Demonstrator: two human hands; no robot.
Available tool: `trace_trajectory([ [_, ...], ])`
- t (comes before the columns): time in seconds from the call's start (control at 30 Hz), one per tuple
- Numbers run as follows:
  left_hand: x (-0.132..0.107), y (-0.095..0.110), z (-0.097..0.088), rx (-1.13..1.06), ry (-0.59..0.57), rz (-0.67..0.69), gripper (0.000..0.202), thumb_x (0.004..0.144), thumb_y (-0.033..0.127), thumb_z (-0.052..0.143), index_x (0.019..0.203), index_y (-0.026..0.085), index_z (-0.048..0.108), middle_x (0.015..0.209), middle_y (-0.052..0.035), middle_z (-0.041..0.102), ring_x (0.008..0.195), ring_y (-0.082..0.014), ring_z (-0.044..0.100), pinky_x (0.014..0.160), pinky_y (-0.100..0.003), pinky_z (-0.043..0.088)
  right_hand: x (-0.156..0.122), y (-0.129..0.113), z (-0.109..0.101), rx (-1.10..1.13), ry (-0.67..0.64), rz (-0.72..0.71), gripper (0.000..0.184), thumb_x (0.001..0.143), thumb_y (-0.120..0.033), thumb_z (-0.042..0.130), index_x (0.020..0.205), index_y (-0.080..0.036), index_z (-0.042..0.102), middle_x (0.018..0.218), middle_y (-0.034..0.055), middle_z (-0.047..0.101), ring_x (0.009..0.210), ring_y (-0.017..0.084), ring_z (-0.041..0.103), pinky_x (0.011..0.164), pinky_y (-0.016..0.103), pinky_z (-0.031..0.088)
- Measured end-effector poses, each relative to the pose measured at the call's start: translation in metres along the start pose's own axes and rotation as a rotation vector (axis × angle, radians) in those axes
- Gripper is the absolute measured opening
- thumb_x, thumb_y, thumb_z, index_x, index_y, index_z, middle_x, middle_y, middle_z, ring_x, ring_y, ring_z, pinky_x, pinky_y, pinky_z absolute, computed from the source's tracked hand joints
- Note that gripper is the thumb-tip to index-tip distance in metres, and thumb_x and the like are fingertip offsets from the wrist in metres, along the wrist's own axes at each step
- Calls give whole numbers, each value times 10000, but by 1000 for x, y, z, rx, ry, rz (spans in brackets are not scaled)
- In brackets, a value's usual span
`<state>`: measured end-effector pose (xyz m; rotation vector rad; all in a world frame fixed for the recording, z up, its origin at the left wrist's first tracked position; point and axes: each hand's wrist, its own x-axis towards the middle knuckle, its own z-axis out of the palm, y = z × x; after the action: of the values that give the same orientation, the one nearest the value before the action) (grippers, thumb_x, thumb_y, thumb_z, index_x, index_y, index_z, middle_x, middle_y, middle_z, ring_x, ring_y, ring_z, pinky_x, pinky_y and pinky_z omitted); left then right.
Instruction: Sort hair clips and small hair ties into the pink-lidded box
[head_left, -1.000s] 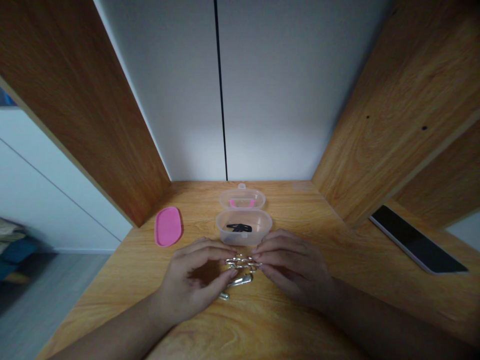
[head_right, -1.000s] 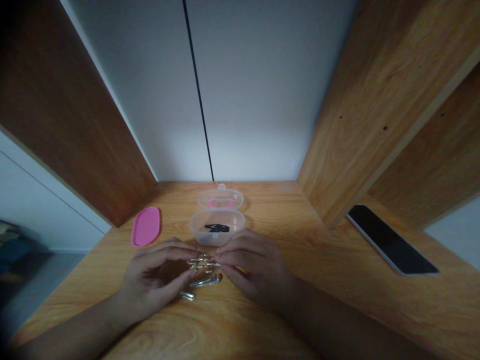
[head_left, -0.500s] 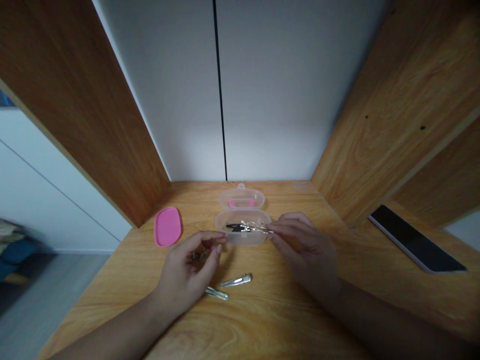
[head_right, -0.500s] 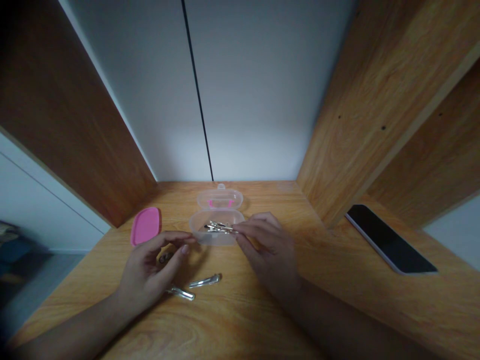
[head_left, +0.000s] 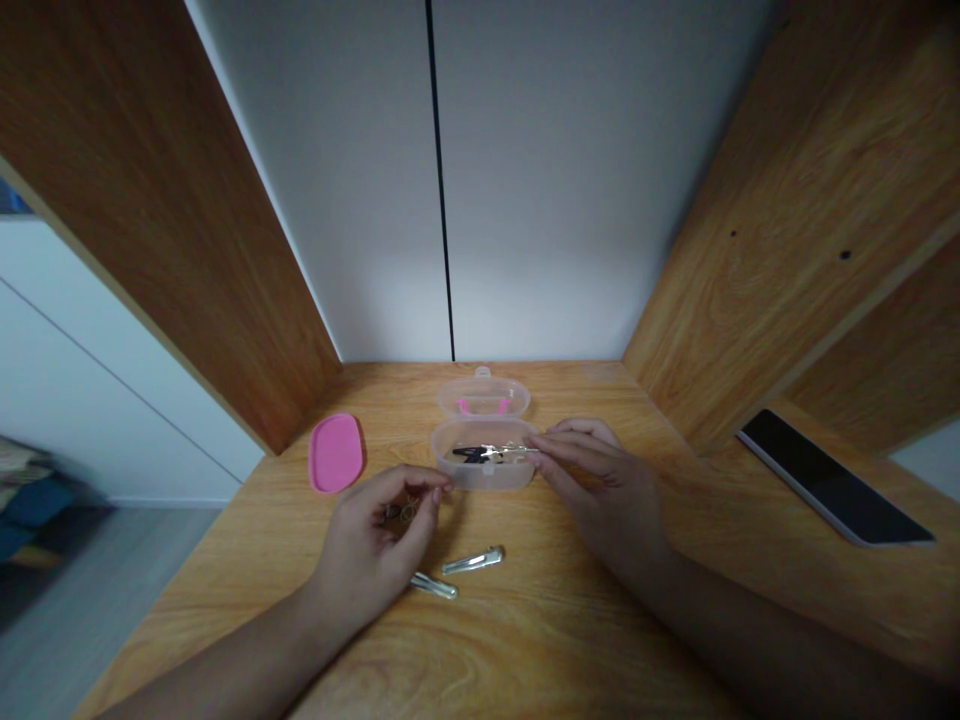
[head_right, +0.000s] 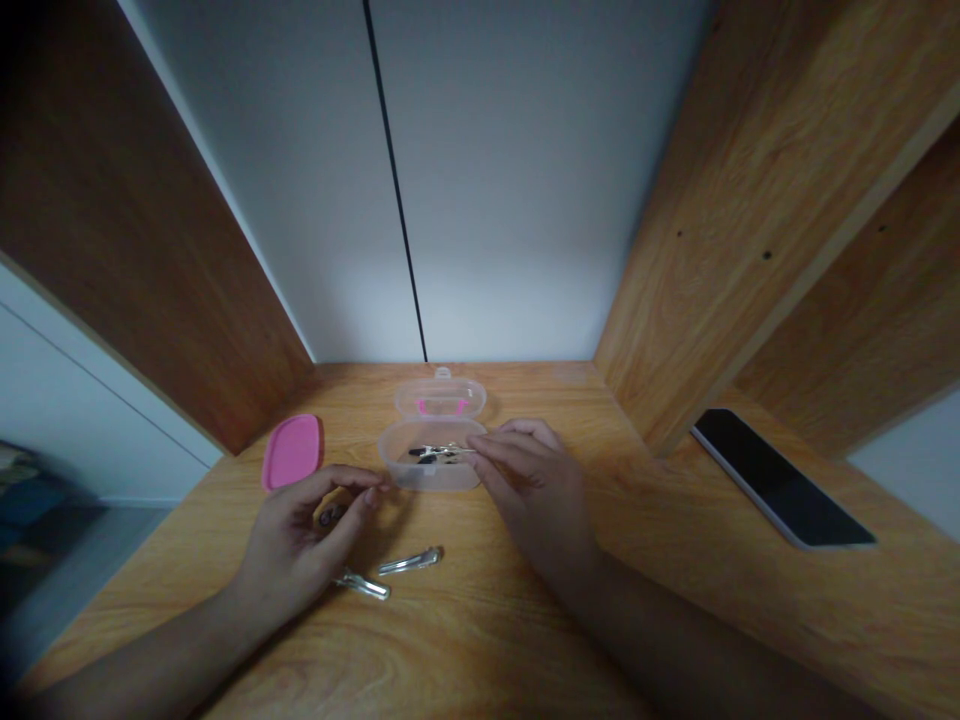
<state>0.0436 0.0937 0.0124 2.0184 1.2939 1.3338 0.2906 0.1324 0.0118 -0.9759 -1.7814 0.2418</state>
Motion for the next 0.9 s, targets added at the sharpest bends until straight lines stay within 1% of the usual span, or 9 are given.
trace_trajectory([
  [0.07,1,1,0,14,2,8,114,876,163,621,928,185,720,823,-25,765,666,-128,694,589,-195,557,1,-1,1,-8,-65,-19,204,929,-234,654,1095,-294,756,1020,38,769,994,243,637,877,457,553],
  [0.13,1,2,-1,15,-2,3,116,878,166,618,926,182,721,828,-31,765,690,-138,704,601,-202,562,1,-2,1,-20,-95,-52,228,938,-212,629,1116,-294,745,1055,34,764,1036,244,625,920,472,532],
  [0.3,1,0,-1,-6,-18,-17,119,890,171,605,928,187,717,856,-35,765,766,-157,724,627,-215,567,1,-4,3,-20,-69,-68,228,923,-180,633,1093,-283,743,1069,39,748,1046,235,616,921,456,524],
  [0.43,-1,-1,0,11,-22,-13,123,892,171,597,919,190,715,853,-32,762,742,-152,712,628,-224,556,2,-5,2,-5,-54,-78,249,912,-143,611,1074,-284,736,1071,47,727,1044,233,621,911,449,522],
  [0.57,1,-1,-1,44,-68,-4,128,896,170,574,909,181,701,867,-47,750,754,-160,695,645,-249,538,1,-10,-1,23,-11,-185,304,889,-84,579,1070,-291,709,1051,47,705,1026,232,624,889,447,518],
  [0.63,2,1,-2,71,-113,30,138,898,162,551,904,184,687,851,-47,727,743,-160,670,649,-264,521,0,-14,-3,23,-34,-273,366,871,-54,564,1117,-298,678,1032,45,698,985,223,628,846,428,518],
  [0.73,3,8,-3,152,-243,154,146,871,143,522,913,186,655,820,-45,677,759,-181,625,688,-310,493,-4,-21,-3,29,-151,-404,401,847,-30,559,1162,-267,635,967,42,707,868,198,629,761,380,506],
  [0.8,2,16,-3,257,-367,225,125,835,153,524,892,185,632,827,-58,644,798,-213,593,720,-355,472,-6,-23,-2,31,-267,-481,328,850,-49,572,1117,-227,637,912,36,711,788,178,613,716,350,487],
  [0.9,-3,28,-2,463,-517,228,78,768,223,562,829,188,596,863,-87,597,825,-262,545,721,-406,450,-10,-23,1,-28,-447,-519,169,892,-127,588,1027,-195,663,875,37,700,748,168,596,688,333,456],
])
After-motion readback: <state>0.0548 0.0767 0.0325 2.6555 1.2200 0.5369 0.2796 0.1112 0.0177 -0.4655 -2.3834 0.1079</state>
